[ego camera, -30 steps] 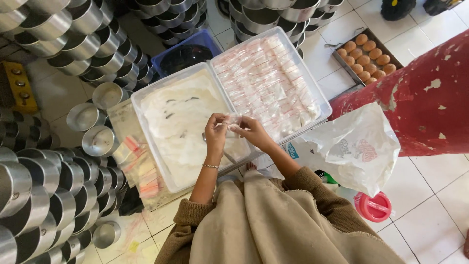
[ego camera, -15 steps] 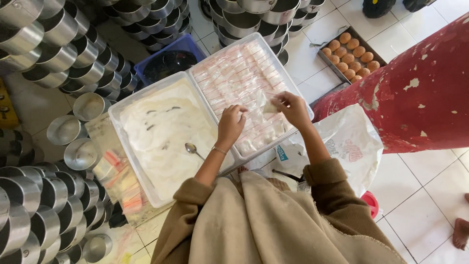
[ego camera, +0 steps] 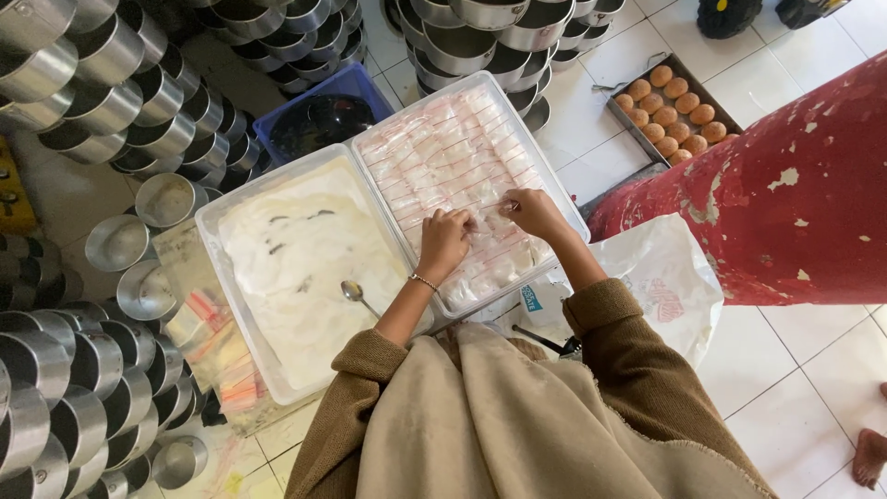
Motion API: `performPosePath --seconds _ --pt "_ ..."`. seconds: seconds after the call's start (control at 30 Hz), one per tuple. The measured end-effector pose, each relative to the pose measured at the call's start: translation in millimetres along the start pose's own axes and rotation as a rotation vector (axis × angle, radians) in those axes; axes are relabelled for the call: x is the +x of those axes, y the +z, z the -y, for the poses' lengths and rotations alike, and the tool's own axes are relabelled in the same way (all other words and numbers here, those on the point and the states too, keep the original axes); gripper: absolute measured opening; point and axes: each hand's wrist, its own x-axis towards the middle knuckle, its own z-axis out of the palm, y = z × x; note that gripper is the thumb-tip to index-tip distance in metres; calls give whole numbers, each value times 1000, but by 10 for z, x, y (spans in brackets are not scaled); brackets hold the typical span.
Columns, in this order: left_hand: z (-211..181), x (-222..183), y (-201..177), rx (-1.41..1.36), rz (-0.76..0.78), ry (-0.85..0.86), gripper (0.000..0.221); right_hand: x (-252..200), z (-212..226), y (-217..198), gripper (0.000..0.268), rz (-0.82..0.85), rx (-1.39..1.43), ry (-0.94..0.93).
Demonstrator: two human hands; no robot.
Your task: The person stands at a work table and uses a spoon to scoop white batter from a large tray into small plastic pouches, then seals the filled pouches and places them into a second tray alongside already wrapped pouches. The person repeats this filling and arranging cycle throughout the clip.
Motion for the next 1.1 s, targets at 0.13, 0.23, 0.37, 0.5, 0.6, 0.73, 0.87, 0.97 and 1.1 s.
performPosePath --seconds 0.13,0.23,0.37,0.5,0.6,0.73,0.87,0.97,1.1 --pt "95 40 100 -6 -60 6 20 83 79 -27 18 63 -10 64" --pt "52 72 26 -64 -162 31 22 141 156 -100 20 143 116 152" --pt "-49 76 -29 -13 -176 35 18 162 270 -192 21 183 44 226" --pt "-107 68 -32 36 -196 86 24 163 328 -254 19 172 109 218" --pt "-55 64 40 129 -152 107 21 165 461 -334 26 173 176 264" --pt "-34 28 -87 23 -181 88 23 205 529 -312 34 94 -24 157" --pt "25 -79 -346 -74 -283 34 12 248 908 -357 34 -106 -76 -2" --pt "166 -231 -591 -97 -375 -27 11 312 1374 -337 31 -75 -27 -65" --pt "470 -570 -948 -167 -546 -128 11 379 1968 -42 23 63 167 -213"
